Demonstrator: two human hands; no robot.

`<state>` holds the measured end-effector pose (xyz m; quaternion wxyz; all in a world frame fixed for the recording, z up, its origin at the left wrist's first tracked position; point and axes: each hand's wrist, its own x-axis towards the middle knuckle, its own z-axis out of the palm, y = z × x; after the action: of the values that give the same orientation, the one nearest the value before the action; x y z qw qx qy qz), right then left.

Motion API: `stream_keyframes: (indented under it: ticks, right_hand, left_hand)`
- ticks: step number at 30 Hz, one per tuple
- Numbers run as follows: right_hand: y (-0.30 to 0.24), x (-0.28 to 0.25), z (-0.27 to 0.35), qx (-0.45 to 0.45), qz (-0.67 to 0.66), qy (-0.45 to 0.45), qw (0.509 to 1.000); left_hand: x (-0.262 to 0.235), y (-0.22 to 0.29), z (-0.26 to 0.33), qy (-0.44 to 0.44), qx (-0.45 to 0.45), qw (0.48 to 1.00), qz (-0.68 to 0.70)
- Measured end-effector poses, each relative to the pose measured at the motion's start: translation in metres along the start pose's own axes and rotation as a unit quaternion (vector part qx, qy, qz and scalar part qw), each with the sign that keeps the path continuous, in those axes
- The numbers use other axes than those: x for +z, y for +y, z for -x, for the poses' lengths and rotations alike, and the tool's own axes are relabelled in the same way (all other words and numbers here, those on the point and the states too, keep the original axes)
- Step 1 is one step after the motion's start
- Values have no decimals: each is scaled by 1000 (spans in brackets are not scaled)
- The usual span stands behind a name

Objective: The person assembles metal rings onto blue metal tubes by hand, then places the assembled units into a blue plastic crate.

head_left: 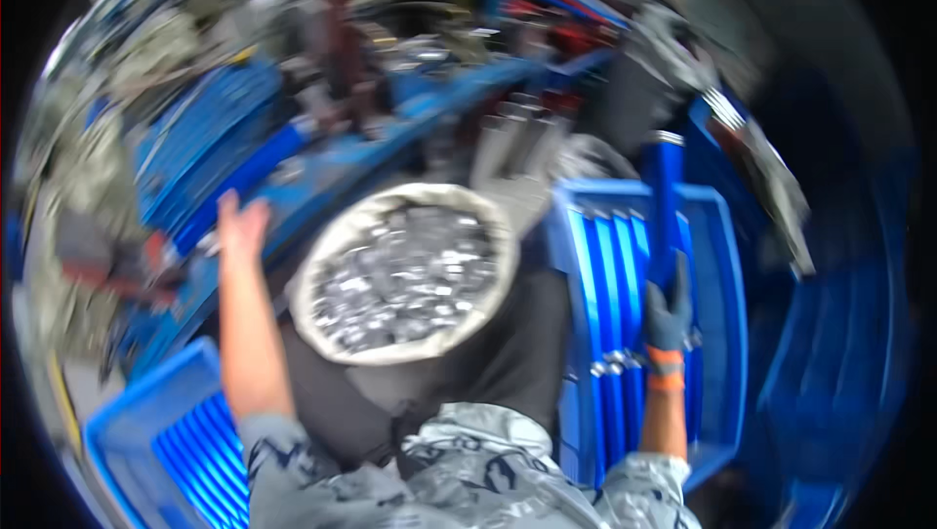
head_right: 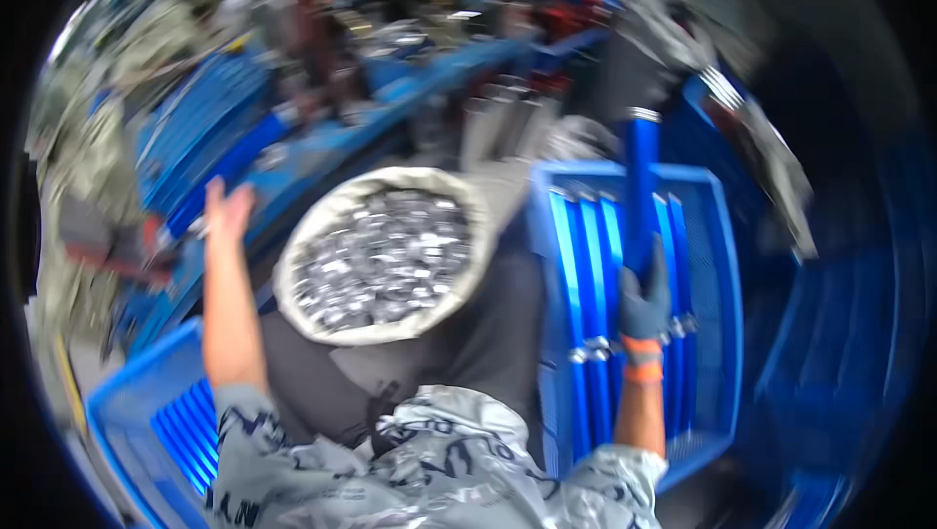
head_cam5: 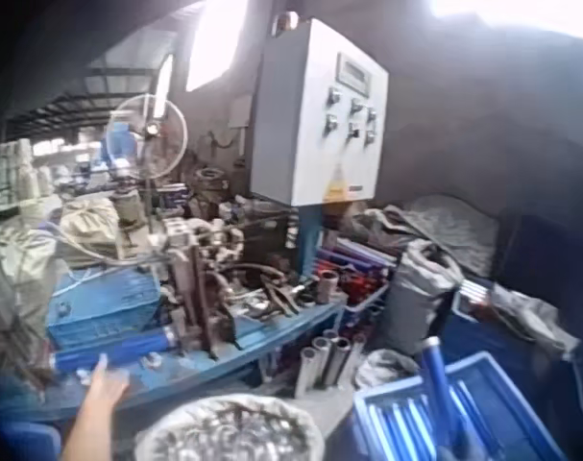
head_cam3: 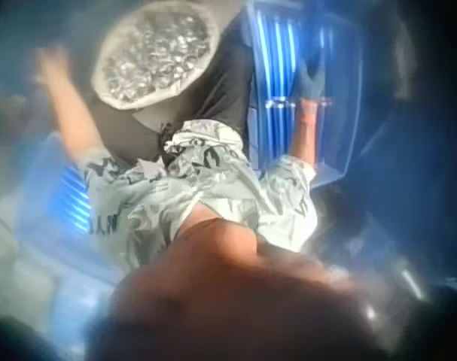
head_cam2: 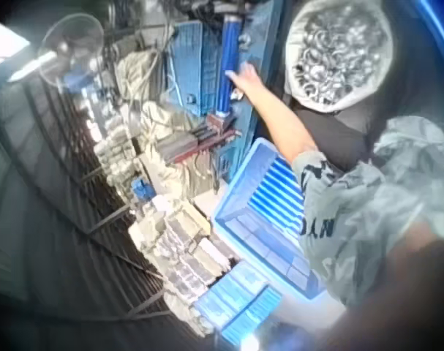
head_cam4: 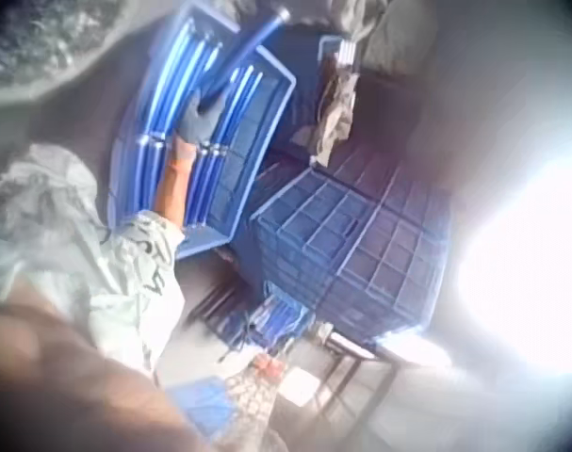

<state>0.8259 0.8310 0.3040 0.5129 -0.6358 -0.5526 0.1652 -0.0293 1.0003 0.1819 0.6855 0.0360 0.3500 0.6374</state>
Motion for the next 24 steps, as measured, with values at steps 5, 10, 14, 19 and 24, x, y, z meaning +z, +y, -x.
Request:
stream_keyframes:
  ticks: [5,10,14,19,24]
  right_hand:
    - [101,-74,29,51,364,17,930]
    - [168,-84,59,161,336,-63,926]
    - [166,-32,64,206,255,-93,940]
    - [269,-51,62,173,25,-95,980]
    - [145,0,-7,-36,222,-103,969]
  left_hand:
    - [5,-88,52,77,201,969,-123]
    - [18,-158,135,99,198,961,-166]
    - [-1,-168,205,121,201,951,-200]
    - [0,-223,230,149,191,934,-262]
    - [-40,-237,209,194,341,752,-529]
